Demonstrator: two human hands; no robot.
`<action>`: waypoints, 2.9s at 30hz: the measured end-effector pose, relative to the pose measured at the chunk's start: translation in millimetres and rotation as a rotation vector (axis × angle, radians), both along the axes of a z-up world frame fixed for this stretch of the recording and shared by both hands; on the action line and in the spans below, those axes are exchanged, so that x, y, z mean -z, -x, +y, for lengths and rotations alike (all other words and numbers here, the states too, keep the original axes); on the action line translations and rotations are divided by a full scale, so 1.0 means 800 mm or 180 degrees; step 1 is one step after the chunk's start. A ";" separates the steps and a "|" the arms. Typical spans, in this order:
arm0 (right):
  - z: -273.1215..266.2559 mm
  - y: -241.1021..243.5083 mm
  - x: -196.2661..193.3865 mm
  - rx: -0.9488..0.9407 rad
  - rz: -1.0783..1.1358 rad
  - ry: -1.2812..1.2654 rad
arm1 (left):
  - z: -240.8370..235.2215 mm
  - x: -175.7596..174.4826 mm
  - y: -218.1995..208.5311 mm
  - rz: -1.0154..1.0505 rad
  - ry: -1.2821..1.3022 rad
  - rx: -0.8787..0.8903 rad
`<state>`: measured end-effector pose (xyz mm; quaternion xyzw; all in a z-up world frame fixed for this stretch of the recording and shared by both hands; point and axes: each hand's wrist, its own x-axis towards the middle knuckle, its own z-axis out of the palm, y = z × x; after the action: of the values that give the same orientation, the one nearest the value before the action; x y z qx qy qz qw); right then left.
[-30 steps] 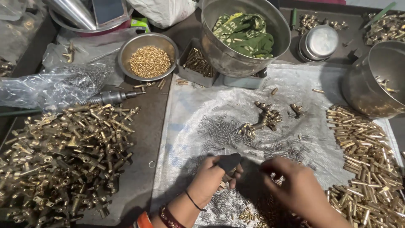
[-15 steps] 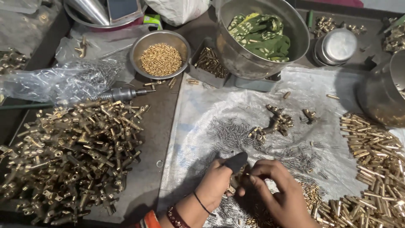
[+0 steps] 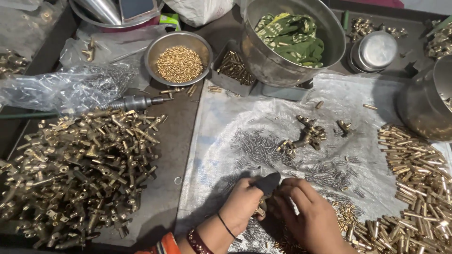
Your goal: Assembling small brass components by manual picking and fitting of small screws and pins.
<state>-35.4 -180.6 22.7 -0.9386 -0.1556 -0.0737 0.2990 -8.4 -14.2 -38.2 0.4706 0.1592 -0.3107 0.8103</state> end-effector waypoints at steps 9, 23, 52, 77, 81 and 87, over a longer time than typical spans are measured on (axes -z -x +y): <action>-0.016 -0.006 -0.002 -0.0040 0.0694 -0.0711 | 0.016 -0.004 -0.008 -0.0536 -0.0388 0.0332; -0.063 0.007 0.046 0.0263 0.1283 -0.0809 | 0.256 -0.131 -0.027 -0.3160 -0.6192 -0.2004; -0.043 -0.049 -0.032 0.0330 0.0092 -0.0538 | -0.019 -0.024 0.003 -0.1232 -0.0127 0.0271; -0.064 -0.017 -0.011 0.0018 0.0725 -0.1722 | -0.018 -0.023 0.013 -0.3077 -0.2175 0.0636; -0.050 -0.013 0.003 -0.0154 0.0480 -0.1364 | -0.018 -0.028 0.012 -0.2893 -0.2250 0.0706; -0.060 -0.011 0.000 -0.0023 0.0244 -0.1196 | -0.022 -0.026 0.011 -0.1935 -0.1922 0.0761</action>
<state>-26.7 -228.2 23.0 -0.8678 -0.1310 -0.0646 0.4750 -17.4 -32.1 -17.1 0.7712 -0.0583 -0.1893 0.6050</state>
